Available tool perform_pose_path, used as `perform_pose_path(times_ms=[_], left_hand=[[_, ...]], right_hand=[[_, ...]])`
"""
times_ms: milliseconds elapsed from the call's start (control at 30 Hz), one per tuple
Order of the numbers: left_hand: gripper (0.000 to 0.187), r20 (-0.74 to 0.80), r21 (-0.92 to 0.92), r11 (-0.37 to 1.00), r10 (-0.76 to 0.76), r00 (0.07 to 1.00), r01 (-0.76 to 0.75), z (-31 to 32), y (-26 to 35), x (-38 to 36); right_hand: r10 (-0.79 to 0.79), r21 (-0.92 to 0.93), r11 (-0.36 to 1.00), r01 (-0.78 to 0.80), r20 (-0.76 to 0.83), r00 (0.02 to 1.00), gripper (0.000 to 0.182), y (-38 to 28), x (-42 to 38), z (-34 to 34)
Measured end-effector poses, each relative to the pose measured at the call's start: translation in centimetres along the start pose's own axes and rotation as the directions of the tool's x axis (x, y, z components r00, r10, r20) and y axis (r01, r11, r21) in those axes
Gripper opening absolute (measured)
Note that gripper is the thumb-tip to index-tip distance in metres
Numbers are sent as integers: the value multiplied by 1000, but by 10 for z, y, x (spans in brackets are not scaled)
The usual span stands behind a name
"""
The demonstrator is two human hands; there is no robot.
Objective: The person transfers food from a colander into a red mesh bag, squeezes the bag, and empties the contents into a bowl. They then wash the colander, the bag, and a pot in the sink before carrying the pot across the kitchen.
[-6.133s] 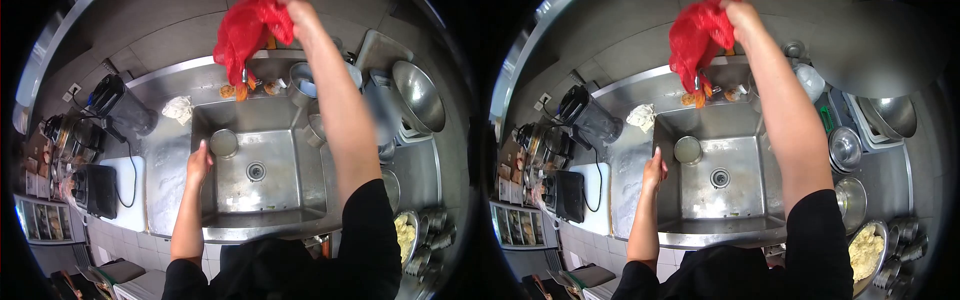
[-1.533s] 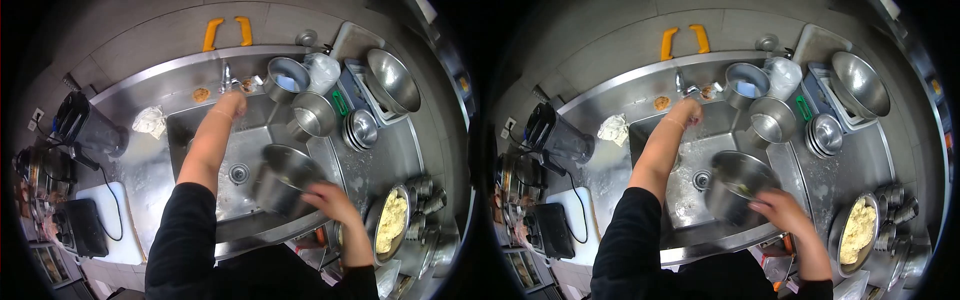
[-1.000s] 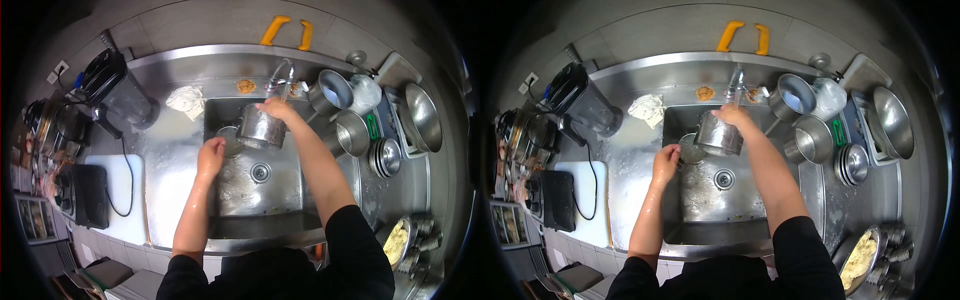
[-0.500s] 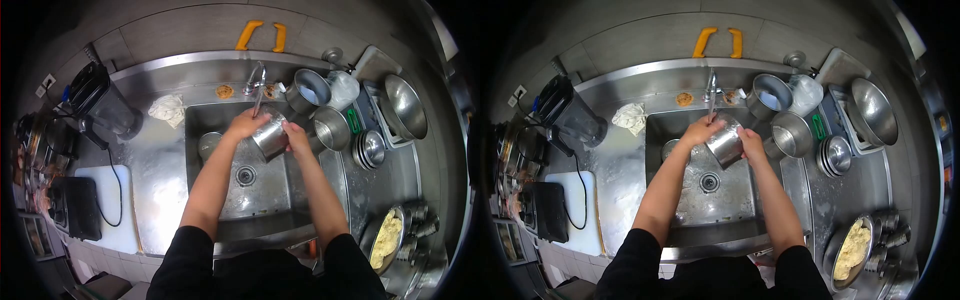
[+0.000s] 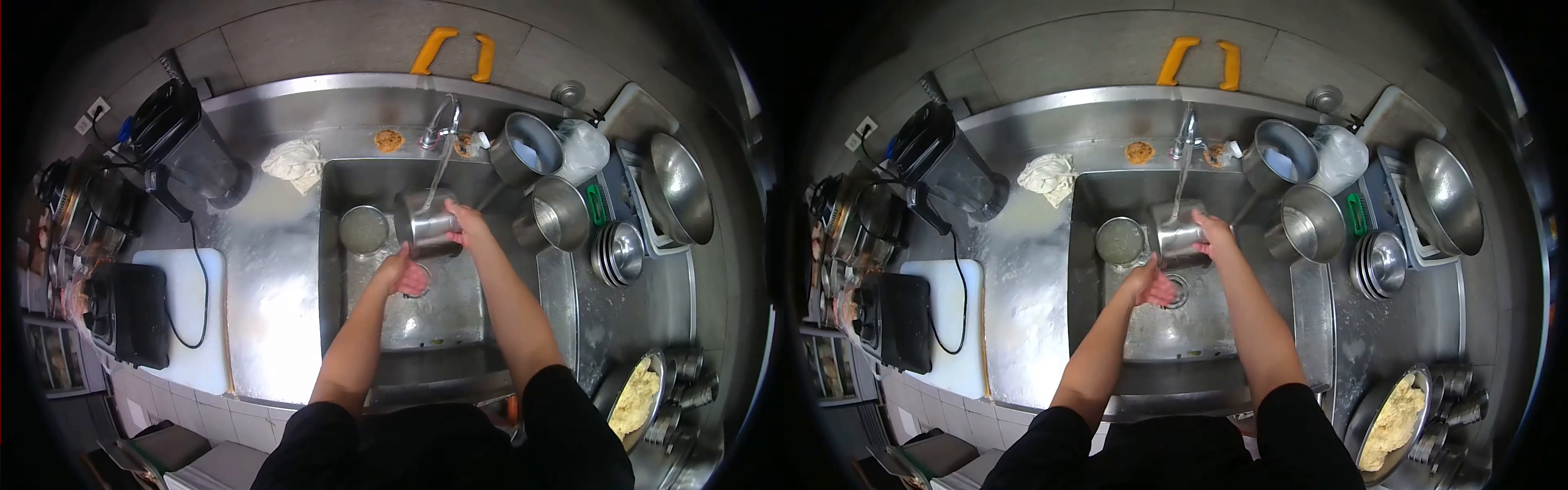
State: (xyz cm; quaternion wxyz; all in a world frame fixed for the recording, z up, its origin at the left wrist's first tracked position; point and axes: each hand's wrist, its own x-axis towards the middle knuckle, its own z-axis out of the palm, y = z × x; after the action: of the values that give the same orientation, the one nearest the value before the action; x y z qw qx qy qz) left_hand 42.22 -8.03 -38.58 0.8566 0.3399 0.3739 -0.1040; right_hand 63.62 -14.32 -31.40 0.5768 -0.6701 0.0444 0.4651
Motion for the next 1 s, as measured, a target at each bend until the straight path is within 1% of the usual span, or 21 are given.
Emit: perform_pose_path(times_ms=[67,100,133,167,200,267,300,367,400,433,467,500,533,600,633,733,800,833,867,933,1000], left_hand=[[77,-305,443,896,165,938,-14,-21,-7,-5],[73,-338,607,789,362,869,-93,-45,-14,3],[69,-327,753,643,549,769,-139,-69,-20,9],[54,-353,736,653,596,721,-179,-83,-17,2],[45,-380,719,659,638,670,-219,-89,-13,-8],[43,-434,674,710,606,666,-207,-72,1,-55],[43,-482,626,754,574,662,-197,-62,7,-77],[35,-446,610,759,566,693,-228,-53,3,-98],[26,-411,594,761,566,715,-261,-51,-3,-102],[14,-314,448,772,608,729,-451,-48,-12,-101],[14,-311,446,775,604,734,-448,-45,-20,-100],[15,-248,504,722,646,722,-474,-43,-26,-100],[17,-185,559,663,685,705,-498,-33,-25,-108],[19,-227,535,693,669,707,-484,-8,-21,-130],[18,-222,581,664,686,692,-472,-5,-24,-135],[17,-231,675,593,734,638,-438,3,-36,-157],[16,-292,700,602,732,616,-384,13,-38,-179],[16,-315,699,612,728,609,-370,10,-45,-182],[16,-331,697,615,732,596,-369,7,-52,-184],[16,-363,700,615,743,562,-362,7,-58,-194],[17,-375,715,575,796,475,-399,13,-60,-222]], right_hand=[[-195,-421,887,190,32,980,46,5,-2,24],[-192,-424,886,187,31,981,46,7,-6,27],[-284,-745,599,292,143,948,46,7,-13,28],[-313,-915,195,354,284,906,46,8,-23,31],[-324,-946,134,294,239,916,38,5,-55,37],[-466,-914,-107,392,394,792,32,32,-50,12],[-464,-916,-107,387,390,795,32,37,-56,3],[-570,-897,-281,342,443,692,26,45,-71,-13],[-568,-901,-278,334,435,699,26,45,-75,-19],[-552,-813,-206,544,556,622,25,42,-82,-23],[-549,-676,-128,726,658,516,26,40,-87,-26],[-507,-600,-65,798,708,492,28,40,-91,-25],[-507,-596,-64,801,710,488,28,38,-94,-19],[-510,-670,284,686,501,699,29,39,-100,-7],[-471,-713,286,641,478,741,28,42,-78,-7],[-555,-833,84,547,417,720,28,61,-30,2],[-471,-745,245,620,467,748,29,51,-40,14],[-405,-736,297,609,480,778,29,37,-55,21],[-418,-737,302,605,467,779,30,37,-45,22],[-547,-822,94,562,429,719,31,43,-12,27],[-531,-817,88,570,446,721,32,38,-12,34]])
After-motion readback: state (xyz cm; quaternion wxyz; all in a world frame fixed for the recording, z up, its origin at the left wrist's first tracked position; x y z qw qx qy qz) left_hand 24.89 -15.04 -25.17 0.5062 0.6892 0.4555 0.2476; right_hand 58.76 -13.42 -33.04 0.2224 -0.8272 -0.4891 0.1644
